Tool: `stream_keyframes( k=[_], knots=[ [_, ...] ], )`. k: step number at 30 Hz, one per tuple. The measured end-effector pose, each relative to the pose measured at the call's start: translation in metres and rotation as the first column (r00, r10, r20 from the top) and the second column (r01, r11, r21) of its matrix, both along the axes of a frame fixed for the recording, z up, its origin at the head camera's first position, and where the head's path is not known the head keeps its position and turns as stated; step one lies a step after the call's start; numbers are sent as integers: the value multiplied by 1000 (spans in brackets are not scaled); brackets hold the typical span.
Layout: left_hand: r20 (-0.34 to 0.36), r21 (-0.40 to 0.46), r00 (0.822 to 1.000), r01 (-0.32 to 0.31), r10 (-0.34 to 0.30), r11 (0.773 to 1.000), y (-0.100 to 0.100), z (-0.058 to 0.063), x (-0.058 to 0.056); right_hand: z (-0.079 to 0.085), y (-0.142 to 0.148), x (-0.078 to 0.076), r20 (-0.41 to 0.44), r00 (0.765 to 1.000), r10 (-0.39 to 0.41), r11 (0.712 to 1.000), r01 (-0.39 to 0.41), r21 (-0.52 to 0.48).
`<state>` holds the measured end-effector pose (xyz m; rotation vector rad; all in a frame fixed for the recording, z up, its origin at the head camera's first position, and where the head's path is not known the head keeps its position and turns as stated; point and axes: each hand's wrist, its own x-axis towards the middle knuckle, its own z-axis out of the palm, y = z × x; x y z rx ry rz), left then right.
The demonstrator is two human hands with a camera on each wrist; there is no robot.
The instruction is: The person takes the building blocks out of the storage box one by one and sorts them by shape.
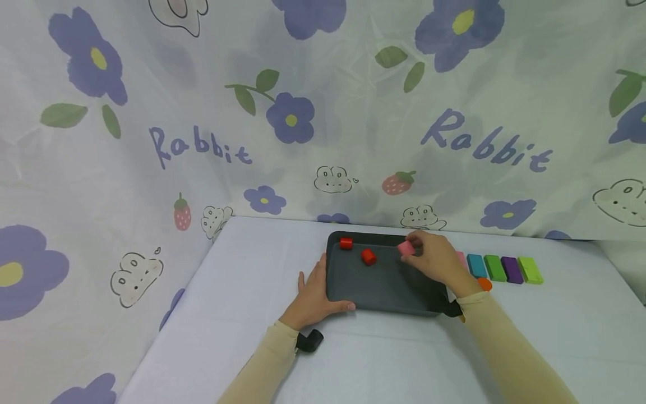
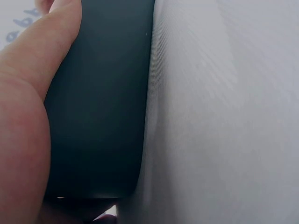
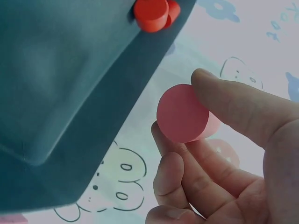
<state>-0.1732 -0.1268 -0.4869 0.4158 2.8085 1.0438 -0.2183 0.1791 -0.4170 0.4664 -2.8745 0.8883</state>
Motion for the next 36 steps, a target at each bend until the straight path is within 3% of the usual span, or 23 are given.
stream_keyframes(
  k=[9,27,36],
  knots=[
    [-5,-5,1000,7,-7,1000,0,-2,1,7,10,18,7,1000,-29,999,29,-34],
    [-14,-11,1000,3,-3,1000,-3,-2,1,5,31,43,-97,993,-69,997,65,-50],
    [-14,-10,1000,6,-6,1000,-3,0,3,0,45,58,-44,992,-119,989,115,-89]
  ],
)
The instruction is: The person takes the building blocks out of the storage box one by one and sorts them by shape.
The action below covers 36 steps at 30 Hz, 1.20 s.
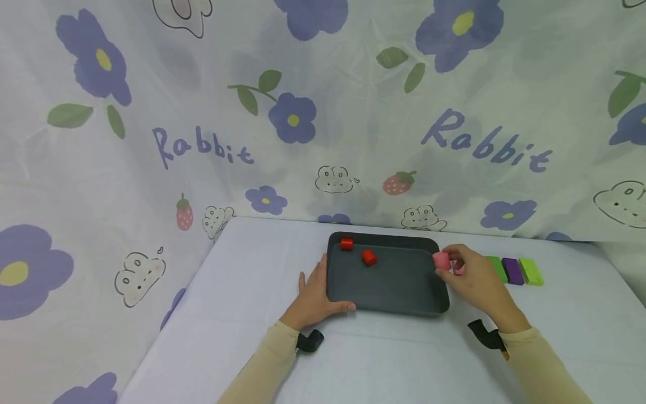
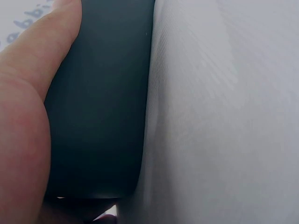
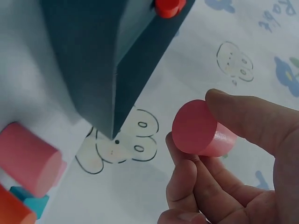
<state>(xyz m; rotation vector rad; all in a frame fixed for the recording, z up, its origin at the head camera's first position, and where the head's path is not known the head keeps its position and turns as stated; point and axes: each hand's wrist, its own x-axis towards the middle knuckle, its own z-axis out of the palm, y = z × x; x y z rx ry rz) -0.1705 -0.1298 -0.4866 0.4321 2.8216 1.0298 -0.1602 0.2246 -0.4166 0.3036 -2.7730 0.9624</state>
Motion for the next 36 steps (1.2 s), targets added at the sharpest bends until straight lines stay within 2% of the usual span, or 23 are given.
stream_keyframes(
  k=[3,8,10,19,26,36],
  knots=[
    [9,-1,1000,-2,2,1000,0,0,-1,-2,6,4,-12,1000,-16,1000,16,-14],
    [14,-7,1000,-3,3,1000,0,0,-1,-8,15,11,-110,994,-28,1000,28,1],
    [14,-6,1000,-2,2,1000,0,0,-1,-8,18,13,-121,992,-34,999,36,16],
    [10,1,1000,-5,5,1000,0,0,-1,-10,32,22,-55,994,-99,992,103,66],
    [15,-4,1000,-4,4,1000,1,0,-2,-13,44,31,-78,988,-136,988,141,67],
    [12,13,1000,-1,1,1000,1,0,-2,-21,59,38,-25,976,-217,973,218,75]
  ],
)
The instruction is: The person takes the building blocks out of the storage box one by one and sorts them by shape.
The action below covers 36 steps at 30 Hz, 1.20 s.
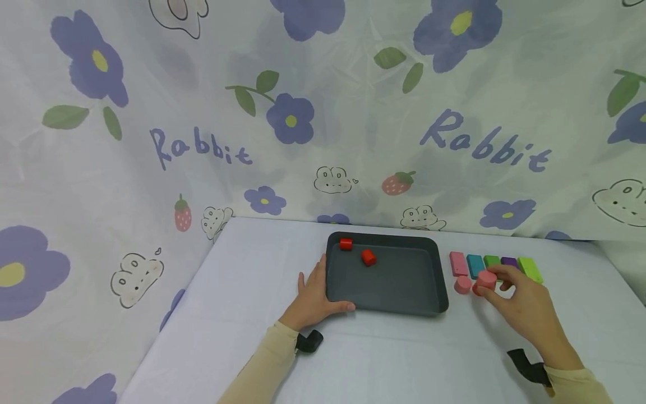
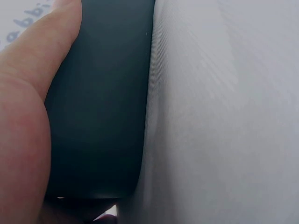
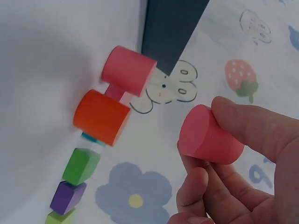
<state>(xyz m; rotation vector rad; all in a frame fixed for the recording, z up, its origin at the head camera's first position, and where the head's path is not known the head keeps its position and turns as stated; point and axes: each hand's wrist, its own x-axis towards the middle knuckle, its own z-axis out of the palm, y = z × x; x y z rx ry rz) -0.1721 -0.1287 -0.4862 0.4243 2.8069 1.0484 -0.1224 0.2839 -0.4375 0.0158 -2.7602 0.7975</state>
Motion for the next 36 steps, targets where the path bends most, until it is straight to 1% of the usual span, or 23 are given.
stream_keyframes(
  k=[8,11,16,20,28,36],
  knots=[
    [0,-6,1000,-2,2,1000,0,1,1,-4,12,4,22,998,-62,998,62,-6],
    [-1,-2,1000,1,-1,1000,0,1,1,-5,15,4,39,996,-84,996,85,-6],
    [-2,3,1000,4,-4,1000,0,1,1,-8,18,3,32,993,-109,994,110,-5],
    [0,0,1000,2,-2,1000,0,2,2,-9,20,0,44,991,-129,992,129,-11],
    [-2,0,1000,3,-3,1000,0,1,1,-12,27,-5,63,988,-141,990,142,-9],
    [4,2,1000,0,0,1000,0,3,2,-17,32,-8,108,982,-156,987,159,-25]
  ],
)
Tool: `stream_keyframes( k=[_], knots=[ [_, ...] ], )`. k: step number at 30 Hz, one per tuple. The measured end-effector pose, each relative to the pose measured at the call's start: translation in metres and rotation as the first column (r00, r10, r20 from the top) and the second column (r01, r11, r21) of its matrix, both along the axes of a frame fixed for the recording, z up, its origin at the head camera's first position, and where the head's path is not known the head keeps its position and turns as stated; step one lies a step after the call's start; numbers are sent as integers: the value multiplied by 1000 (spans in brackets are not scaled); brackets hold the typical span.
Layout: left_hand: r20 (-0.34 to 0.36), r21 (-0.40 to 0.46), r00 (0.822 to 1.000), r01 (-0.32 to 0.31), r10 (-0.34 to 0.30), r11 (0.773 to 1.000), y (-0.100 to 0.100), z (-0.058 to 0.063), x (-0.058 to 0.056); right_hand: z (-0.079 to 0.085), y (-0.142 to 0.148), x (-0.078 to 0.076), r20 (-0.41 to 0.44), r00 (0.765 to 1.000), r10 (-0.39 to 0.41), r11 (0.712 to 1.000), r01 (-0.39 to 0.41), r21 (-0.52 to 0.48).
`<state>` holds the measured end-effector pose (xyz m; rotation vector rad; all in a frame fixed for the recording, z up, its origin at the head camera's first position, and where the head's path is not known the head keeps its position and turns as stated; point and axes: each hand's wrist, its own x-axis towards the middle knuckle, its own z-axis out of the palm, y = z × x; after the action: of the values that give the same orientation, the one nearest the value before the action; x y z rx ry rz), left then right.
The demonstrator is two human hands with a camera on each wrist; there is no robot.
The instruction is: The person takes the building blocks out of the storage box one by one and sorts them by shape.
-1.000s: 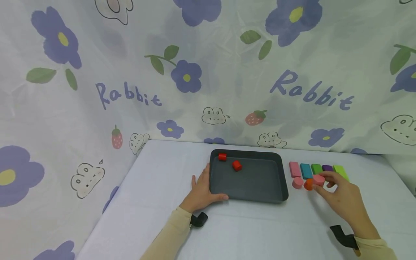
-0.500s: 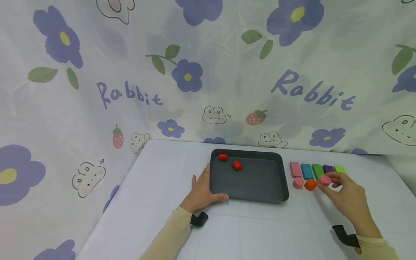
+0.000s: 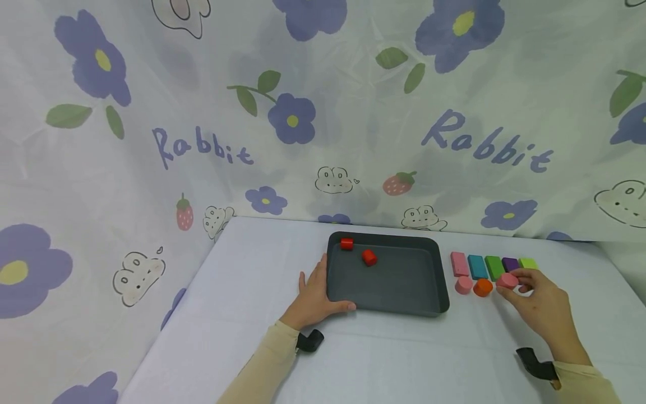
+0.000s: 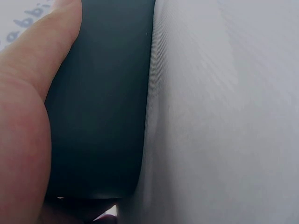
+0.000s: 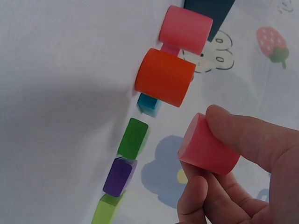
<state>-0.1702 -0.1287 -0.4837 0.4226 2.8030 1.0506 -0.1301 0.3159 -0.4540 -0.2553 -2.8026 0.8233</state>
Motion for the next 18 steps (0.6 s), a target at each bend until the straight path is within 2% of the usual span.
stream_keyframes(
  k=[9,18],
  knots=[
    [3,-8,1000,0,0,1000,0,0,-1,-9,6,-4,35,999,27,1000,-27,-14],
    [0,-9,1000,-1,1,1000,-1,-2,-1,-10,9,-7,85,995,42,999,-40,-22]
  ],
)
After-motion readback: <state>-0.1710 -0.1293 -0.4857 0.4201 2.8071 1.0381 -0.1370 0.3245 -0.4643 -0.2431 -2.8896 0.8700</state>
